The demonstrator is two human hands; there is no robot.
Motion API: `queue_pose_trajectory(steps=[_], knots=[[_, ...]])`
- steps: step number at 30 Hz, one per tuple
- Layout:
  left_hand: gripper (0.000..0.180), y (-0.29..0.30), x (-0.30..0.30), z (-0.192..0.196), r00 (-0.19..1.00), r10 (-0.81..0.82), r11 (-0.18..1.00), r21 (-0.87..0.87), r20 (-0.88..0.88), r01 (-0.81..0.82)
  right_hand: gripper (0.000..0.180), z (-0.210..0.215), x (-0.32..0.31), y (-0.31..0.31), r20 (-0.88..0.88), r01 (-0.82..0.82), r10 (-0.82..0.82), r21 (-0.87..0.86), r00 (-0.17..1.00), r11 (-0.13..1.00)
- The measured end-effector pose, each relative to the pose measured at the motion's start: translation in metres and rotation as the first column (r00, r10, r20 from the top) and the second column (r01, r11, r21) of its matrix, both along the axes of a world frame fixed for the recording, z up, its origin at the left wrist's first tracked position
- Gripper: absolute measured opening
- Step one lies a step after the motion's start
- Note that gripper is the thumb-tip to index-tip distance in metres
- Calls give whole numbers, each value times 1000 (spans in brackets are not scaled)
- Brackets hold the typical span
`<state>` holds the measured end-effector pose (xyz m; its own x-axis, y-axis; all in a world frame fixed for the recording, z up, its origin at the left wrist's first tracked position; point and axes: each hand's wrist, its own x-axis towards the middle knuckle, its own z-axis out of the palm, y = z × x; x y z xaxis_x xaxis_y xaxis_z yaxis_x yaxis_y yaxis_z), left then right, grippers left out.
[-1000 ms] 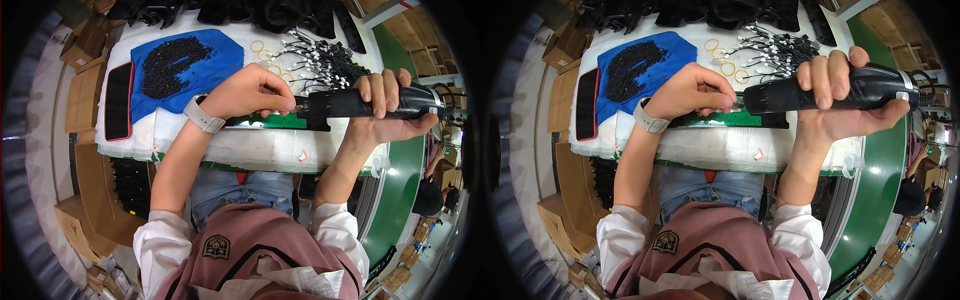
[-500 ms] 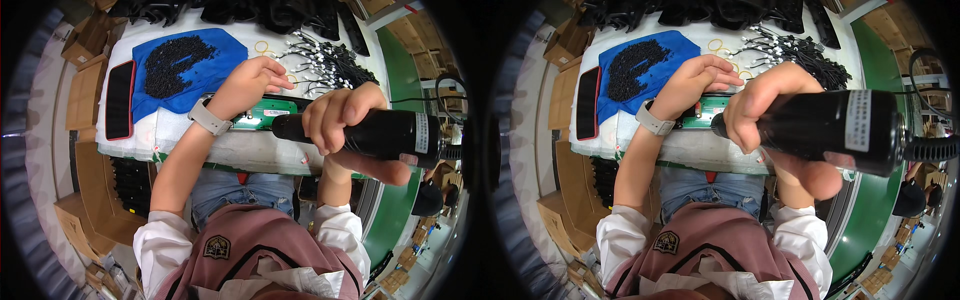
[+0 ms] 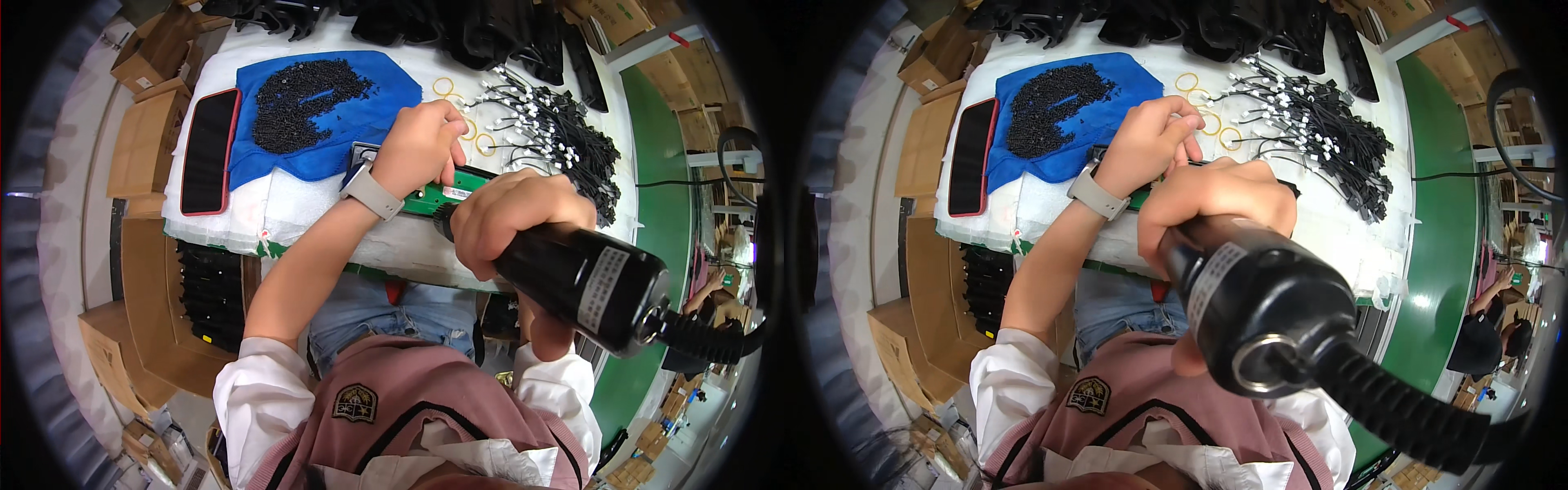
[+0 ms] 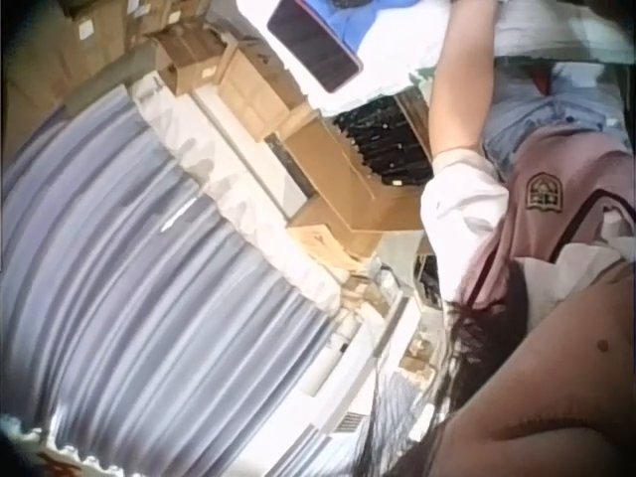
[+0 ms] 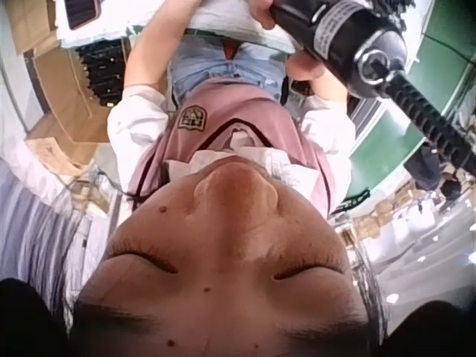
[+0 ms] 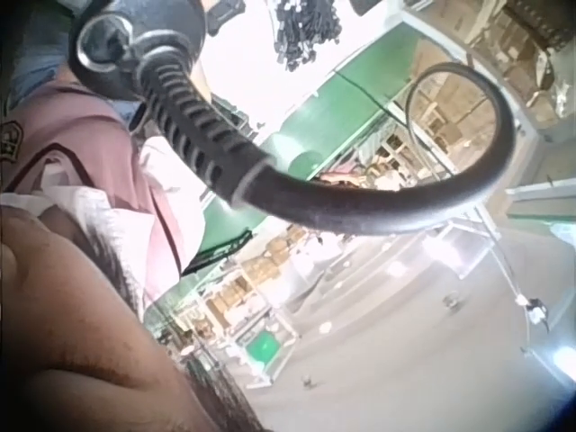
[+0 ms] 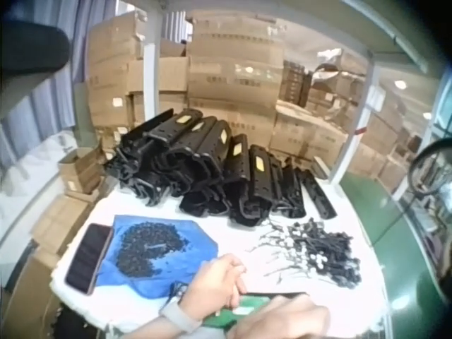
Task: Assembling plastic electronic housing components by placing internal parts and securing them with small screws using an electric screwdriver.
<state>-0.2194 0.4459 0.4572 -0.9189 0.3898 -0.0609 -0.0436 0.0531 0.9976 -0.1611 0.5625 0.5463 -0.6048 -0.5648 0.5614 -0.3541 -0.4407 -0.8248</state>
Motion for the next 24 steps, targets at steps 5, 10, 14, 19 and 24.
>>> queue_pose_trajectory(steps=[5,10,14,19,24], knots=[[22,0,-6,2,995,-68,996,63,76,63,59,-8,9,22,-75,182,-171,167,982,969],[17,3,-8,-1,967,-166,954,279,193,108,73,-22,-1,32,208,152,-93,-291,974,945],[12,-2,-4,10,946,-219,912,394,241,110,65,-5,-10,67,156,250,-200,-458,967,853],[21,-4,-1,11,934,-311,874,438,176,208,58,-1,-6,87,221,386,-318,-576,922,720],[20,-2,-2,16,919,-359,864,430,162,262,79,-7,-10,96,125,360,-352,-552,928,752]])
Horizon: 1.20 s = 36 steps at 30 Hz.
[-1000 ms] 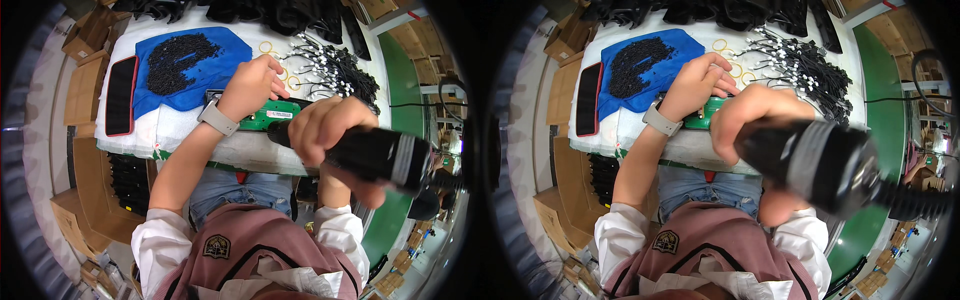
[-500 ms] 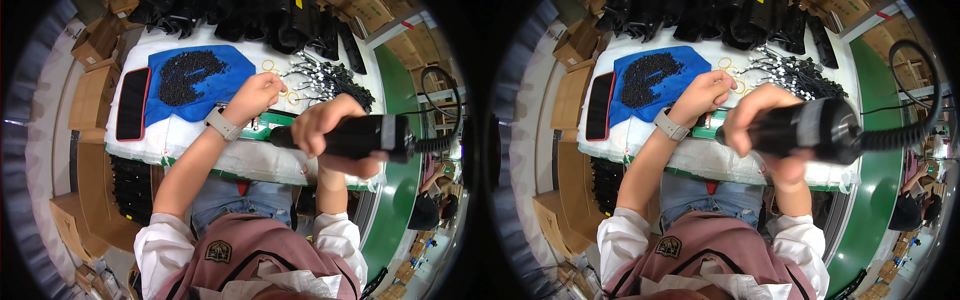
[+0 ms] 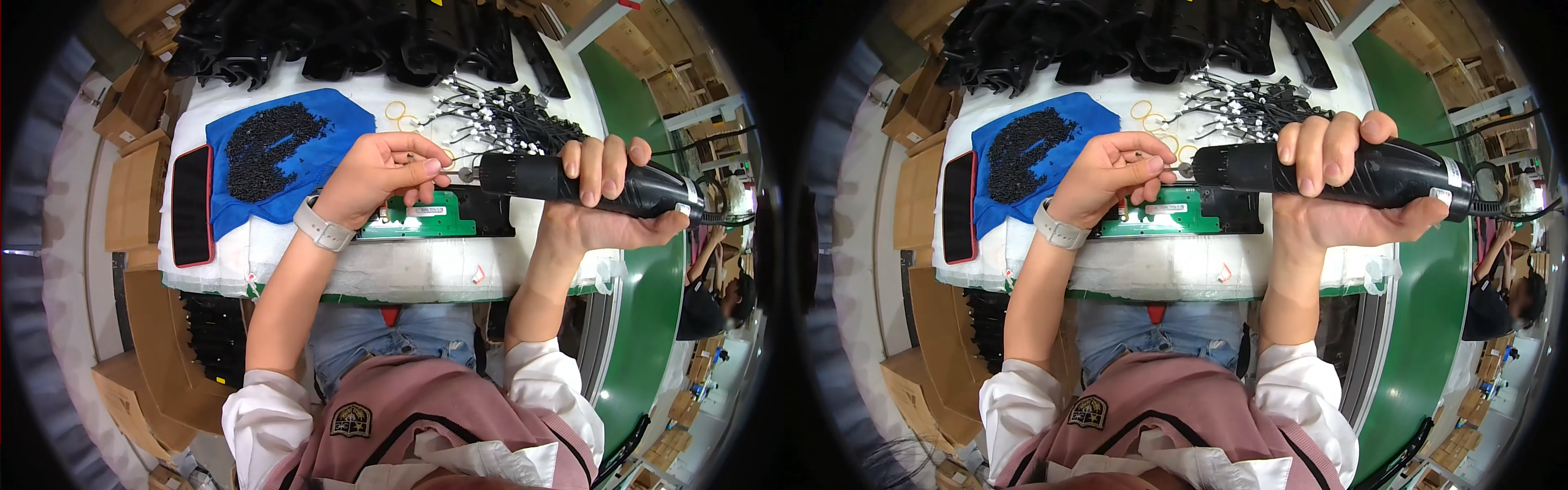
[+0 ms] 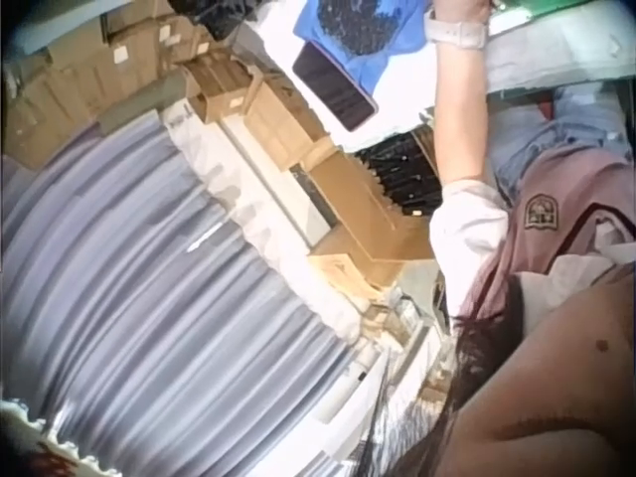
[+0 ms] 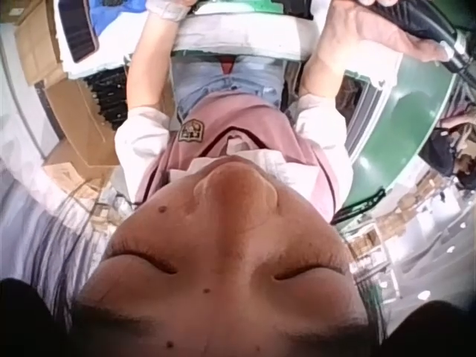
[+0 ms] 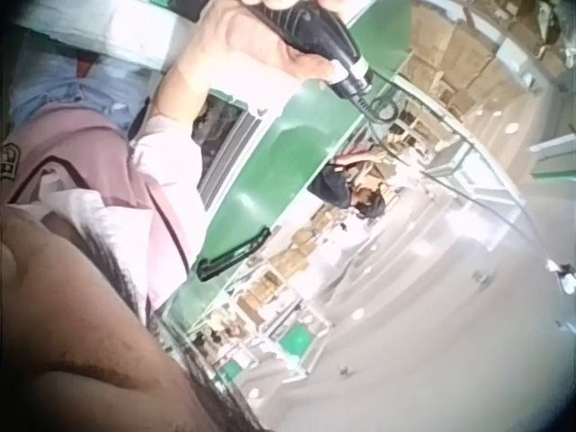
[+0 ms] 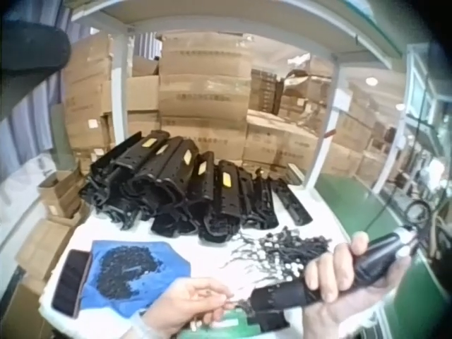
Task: Assembling plastic electronic housing components by placing internal parts and securing them with small screws using an electric screwdriver.
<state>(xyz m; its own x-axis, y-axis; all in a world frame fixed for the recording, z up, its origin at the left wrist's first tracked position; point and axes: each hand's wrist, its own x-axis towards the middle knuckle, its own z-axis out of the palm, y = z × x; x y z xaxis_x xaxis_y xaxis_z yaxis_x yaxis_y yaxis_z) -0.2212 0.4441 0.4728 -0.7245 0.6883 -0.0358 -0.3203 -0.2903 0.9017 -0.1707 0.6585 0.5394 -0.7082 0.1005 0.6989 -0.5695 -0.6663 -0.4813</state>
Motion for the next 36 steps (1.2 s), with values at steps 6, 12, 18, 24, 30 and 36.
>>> queue_pose_trajectory(steps=[6,12,18,24,30,36], knots=[[19,-4,0,5,999,-21,999,-33,-38,20,63,3,5,-9,76,-16,21,-71,997,997],[18,-5,0,6,997,-57,992,-117,-54,51,63,5,5,-6,65,-30,30,-7,997,1000],[18,-4,2,5,998,-59,995,-79,-34,56,64,5,4,-8,23,-76,75,39,997,996],[18,-4,4,10,992,-110,993,-53,-60,107,63,4,6,-4,95,-76,83,-69,992,995],[21,1,2,0,995,-19,997,-76,-97,12,64,7,5,-6,83,-73,76,-36,994,997],[23,-2,-9,-12,914,386,905,144,122,-401,73,0,15,-22,5,-235,250,357,968,904]])
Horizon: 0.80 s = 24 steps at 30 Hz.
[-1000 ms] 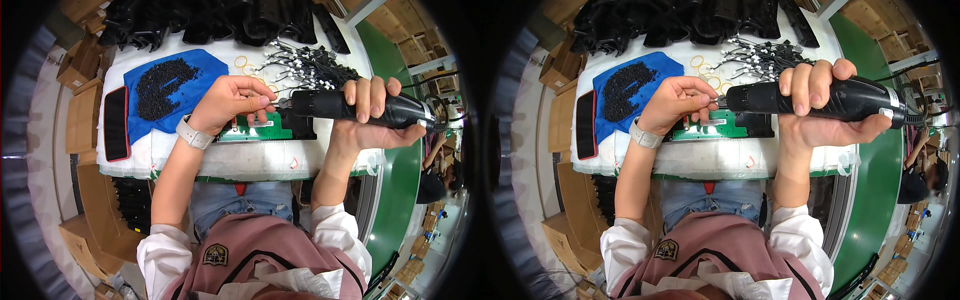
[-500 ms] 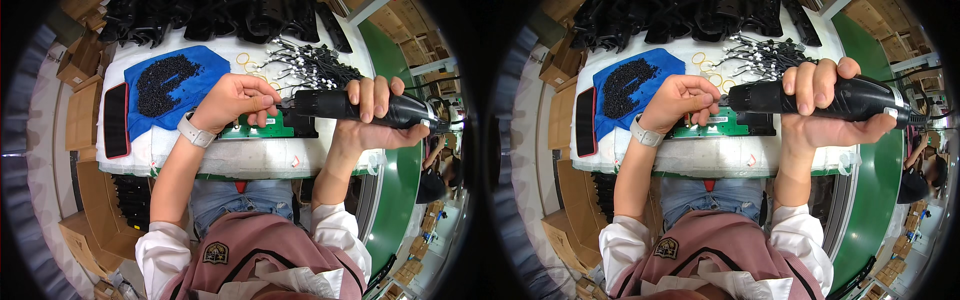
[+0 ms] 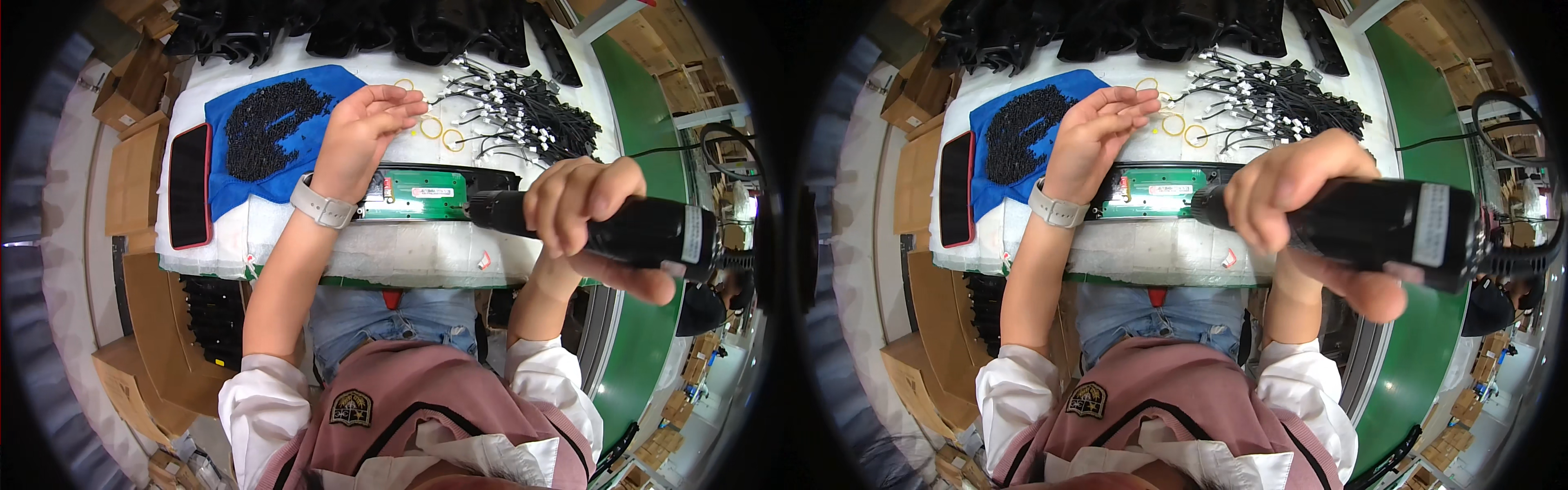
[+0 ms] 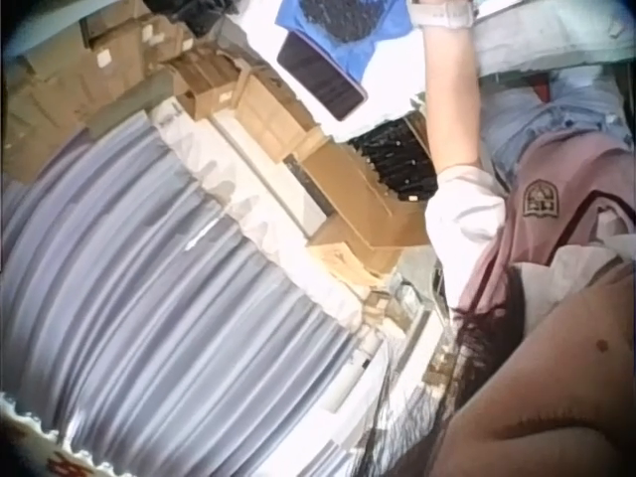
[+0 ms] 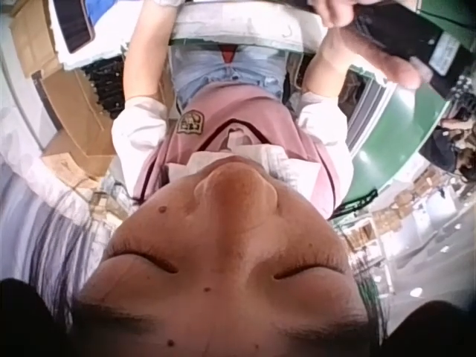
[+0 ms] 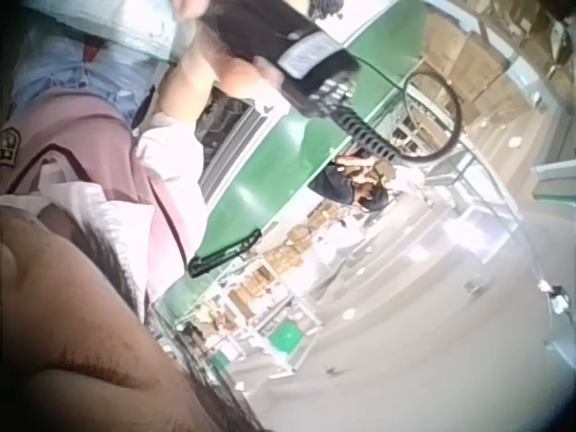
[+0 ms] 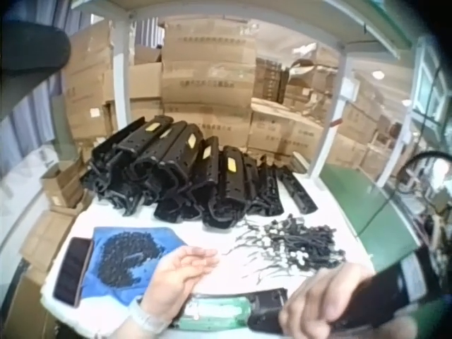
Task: Assembling plastic electronic housing components by placing internal parts and securing them with small screws using an electric screwdriver.
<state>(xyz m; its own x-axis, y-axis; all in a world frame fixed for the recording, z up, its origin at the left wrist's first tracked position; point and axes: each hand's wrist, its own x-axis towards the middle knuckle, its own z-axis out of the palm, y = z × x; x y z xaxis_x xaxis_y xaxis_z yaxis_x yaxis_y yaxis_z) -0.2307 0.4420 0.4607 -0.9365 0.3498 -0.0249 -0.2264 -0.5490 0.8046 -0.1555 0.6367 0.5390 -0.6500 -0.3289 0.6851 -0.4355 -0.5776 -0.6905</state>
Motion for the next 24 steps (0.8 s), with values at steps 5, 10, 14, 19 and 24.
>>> queue_pose_trajectory(steps=[5,10,14,19,24], knots=[[25,4,2,-6,995,-30,995,-96,-98,21,73,-12,2,-9,48,-38,37,14,998,999],[23,3,4,-1,995,-80,991,-111,-54,73,74,-13,4,-15,95,-5,4,12,995,1000],[25,2,2,-4,990,-132,971,-197,45,138,72,-8,0,-24,-41,-17,22,127,999,992],[28,8,8,3,990,-121,963,-234,67,134,70,-7,-2,-30,34,-62,59,116,998,991],[23,5,9,1,996,-93,963,-255,9,92,70,-9,5,-23,-45,11,-1,216,999,976]])
